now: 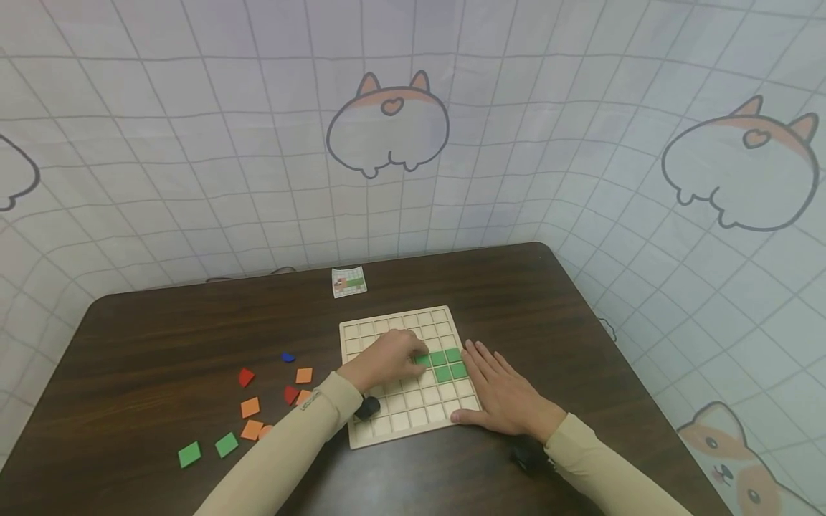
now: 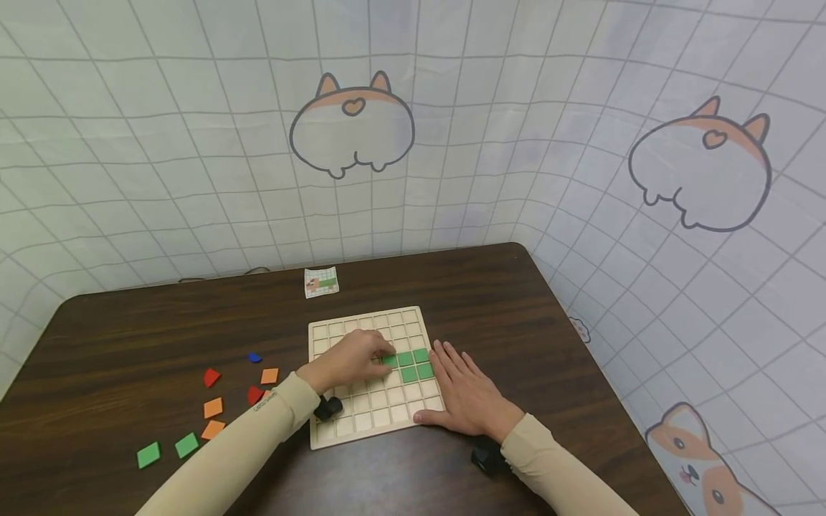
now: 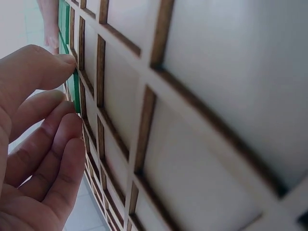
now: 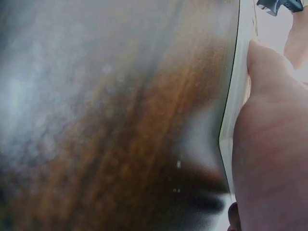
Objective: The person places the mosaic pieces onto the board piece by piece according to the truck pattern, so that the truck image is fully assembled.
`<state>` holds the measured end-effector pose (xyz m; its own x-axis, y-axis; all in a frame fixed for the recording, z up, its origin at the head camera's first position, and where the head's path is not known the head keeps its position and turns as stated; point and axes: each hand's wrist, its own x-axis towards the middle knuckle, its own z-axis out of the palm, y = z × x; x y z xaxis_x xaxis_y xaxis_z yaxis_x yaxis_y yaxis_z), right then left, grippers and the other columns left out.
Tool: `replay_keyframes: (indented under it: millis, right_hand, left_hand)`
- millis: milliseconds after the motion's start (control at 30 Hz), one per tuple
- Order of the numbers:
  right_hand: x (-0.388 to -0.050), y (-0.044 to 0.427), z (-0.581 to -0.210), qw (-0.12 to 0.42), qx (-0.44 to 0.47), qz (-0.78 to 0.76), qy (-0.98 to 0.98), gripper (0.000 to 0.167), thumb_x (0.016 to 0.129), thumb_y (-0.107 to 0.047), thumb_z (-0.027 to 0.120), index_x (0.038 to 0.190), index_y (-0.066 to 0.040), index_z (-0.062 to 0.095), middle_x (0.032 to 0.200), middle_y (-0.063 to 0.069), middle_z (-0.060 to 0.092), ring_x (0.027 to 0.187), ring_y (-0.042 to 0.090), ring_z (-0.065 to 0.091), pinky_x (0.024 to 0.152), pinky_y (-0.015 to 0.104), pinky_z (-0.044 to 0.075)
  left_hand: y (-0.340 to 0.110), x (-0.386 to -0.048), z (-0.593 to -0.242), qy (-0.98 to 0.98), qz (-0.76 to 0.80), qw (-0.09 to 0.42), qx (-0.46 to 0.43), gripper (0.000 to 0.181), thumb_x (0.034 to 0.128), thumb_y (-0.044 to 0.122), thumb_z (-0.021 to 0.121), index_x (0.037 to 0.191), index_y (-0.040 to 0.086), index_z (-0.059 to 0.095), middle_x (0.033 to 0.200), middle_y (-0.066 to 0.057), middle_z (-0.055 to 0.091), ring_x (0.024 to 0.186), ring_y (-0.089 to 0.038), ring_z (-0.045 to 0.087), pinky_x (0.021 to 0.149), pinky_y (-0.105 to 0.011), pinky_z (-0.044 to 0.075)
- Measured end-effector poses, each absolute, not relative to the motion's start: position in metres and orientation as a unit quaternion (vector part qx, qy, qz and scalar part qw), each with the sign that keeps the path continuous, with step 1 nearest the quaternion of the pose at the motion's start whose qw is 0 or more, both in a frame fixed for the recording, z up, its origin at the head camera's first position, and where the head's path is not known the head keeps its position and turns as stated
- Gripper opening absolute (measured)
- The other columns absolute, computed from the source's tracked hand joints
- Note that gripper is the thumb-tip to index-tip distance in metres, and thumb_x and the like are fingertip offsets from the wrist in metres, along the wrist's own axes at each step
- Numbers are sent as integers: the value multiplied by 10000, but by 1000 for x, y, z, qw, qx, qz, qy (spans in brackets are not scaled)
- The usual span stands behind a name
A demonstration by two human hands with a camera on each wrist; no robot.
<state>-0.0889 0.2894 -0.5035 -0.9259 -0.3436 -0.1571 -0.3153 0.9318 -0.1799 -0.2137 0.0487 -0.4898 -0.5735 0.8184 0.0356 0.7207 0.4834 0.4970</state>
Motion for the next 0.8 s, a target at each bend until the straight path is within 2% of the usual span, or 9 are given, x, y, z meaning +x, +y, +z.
replay_keyframes:
  millis: [333,633,800]
  right_hand:
    - [-89,288,-503,102,-163,-81,978,1105,930,-792,475,1654,-20,157,1743,194,124,1633,367,133,1290,578,247]
    - [-89,286,-505,90,-167,-76,979,1107,927,-798,472,1652,-18,169,1739,197,148,1628,367,163,1278,591,265]
    - [-89,289,-506,85,-172,-74,979,1101,931,-790,477,1648,-10,177,1736,203,152,1625,374,168,1280,591,260]
  left_hand:
    - [34,-213,-480,848,273,103,443,286,935,126,711,1201,37,766,1171,-103,772,1059,-223,737,909,-357,605]
    - [3,-217,-473,858,287,104,414,299,956,98,653,1229,27,753,1169,-127,762,1047,-245,722,910,-388,597]
    - [-19,-219,-469,869,281,105,394,302,993,156,653,1248,17,736,1210,-129,750,1078,-270,722,930,-392,597]
